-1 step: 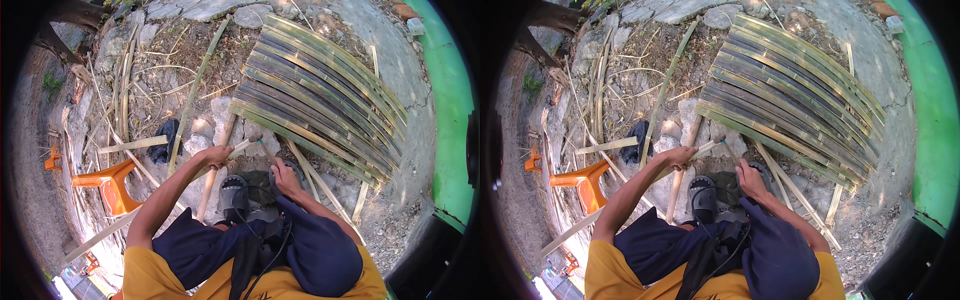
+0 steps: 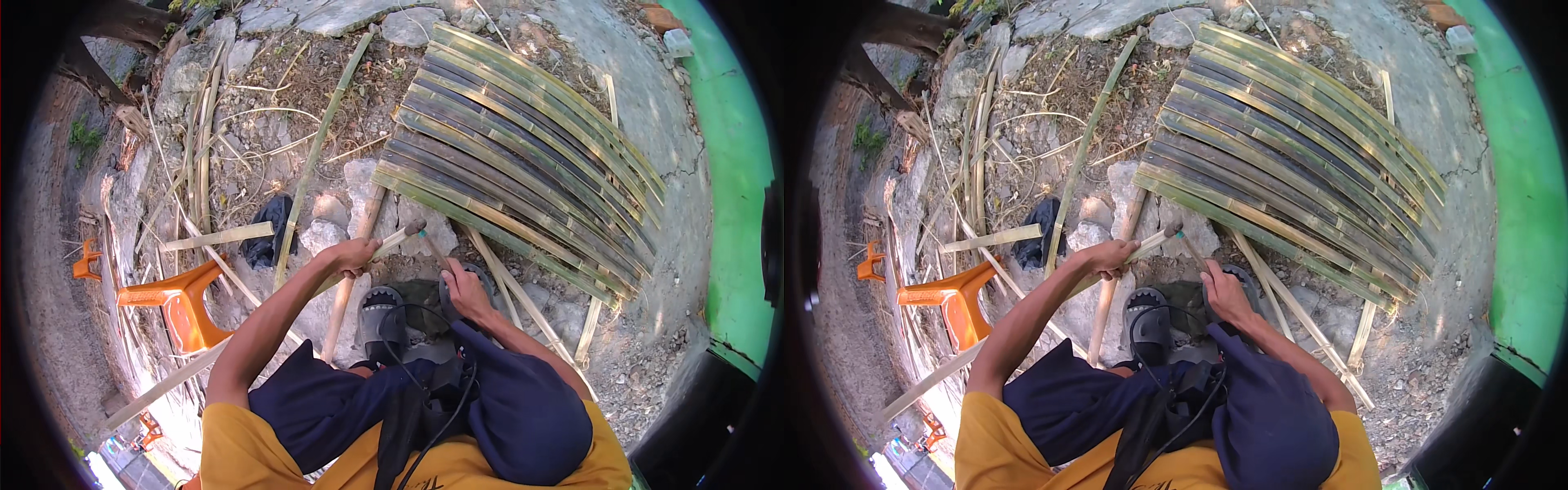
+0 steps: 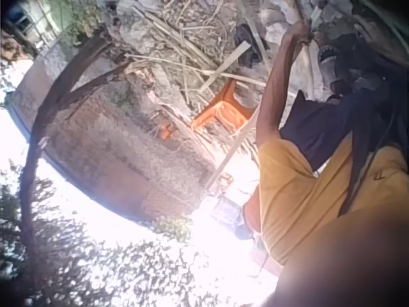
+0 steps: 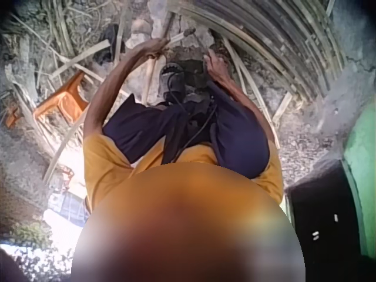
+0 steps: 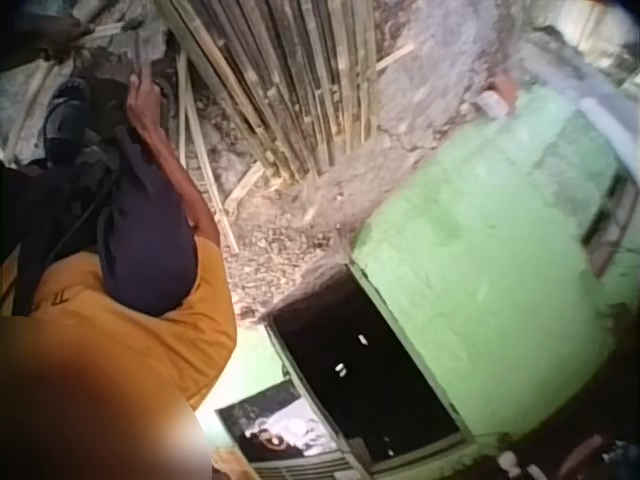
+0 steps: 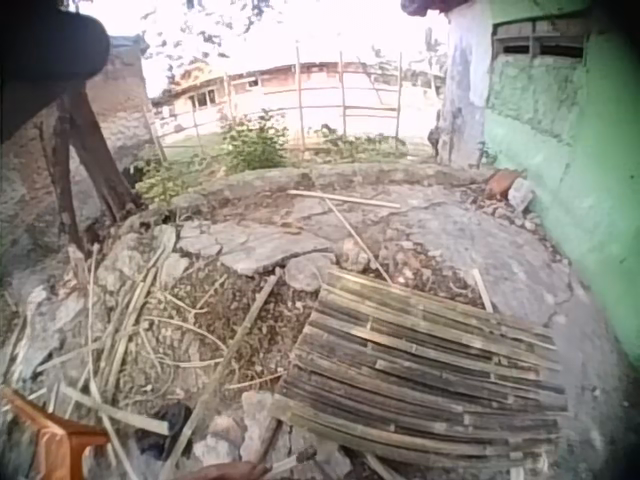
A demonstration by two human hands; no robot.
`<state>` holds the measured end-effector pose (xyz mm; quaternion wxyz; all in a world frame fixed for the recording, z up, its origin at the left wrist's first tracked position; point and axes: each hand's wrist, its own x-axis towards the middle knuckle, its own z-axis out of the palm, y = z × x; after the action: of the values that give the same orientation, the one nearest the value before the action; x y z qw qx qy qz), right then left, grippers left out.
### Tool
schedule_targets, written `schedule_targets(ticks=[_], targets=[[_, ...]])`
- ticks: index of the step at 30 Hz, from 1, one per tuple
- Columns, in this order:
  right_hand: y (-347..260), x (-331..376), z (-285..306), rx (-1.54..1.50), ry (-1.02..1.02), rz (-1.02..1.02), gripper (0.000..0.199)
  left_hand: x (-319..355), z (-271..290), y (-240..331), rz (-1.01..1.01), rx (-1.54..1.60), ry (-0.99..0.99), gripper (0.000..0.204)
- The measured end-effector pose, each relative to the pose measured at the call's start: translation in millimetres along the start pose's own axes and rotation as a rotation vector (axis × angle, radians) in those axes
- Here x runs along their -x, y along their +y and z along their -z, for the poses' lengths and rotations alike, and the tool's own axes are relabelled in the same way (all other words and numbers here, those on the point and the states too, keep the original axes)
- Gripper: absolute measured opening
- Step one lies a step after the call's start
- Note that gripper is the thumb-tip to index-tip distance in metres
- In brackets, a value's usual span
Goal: The person splits bamboo strips with a knife and hammers small pins into bamboo slats positioned on a log.
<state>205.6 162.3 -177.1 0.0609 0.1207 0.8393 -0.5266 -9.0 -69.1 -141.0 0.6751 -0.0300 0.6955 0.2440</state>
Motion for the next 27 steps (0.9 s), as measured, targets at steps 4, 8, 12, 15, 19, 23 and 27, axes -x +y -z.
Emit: schedule_targets(ticks=[4,8,12,15,19,23,27], targets=[[-2,-6,0,-0.037,-0.03,-0.036,0.029,-19,-7,-23,-0.277,-0.648,0.287,0.052],[1,-1,9,-0.096,0.032,-0.124,0.028,-10,-51,-14,-0.291,-0.835,0.611,0.05],[9,4,20,-0.098,0.073,-0.131,0.028,9,-59,12,-0.211,-0.802,0.575,0.052],[11,2,18,-0.111,0.052,-0.115,0.03,11,-57,6,-0.238,-0.821,0.544,0.054],[6,3,24,-0.172,0.004,-0.232,0.032,7,-55,4,-0.281,-0.796,0.538,0.053],[-4,-1,29,-0.22,-0.009,-0.291,0.032,6,-41,0,-0.416,-0.735,0.624,0.04],[-2,-4,29,-0.215,0.021,-0.236,0.032,1,-37,-2,-0.497,-0.704,0.681,0.03]])
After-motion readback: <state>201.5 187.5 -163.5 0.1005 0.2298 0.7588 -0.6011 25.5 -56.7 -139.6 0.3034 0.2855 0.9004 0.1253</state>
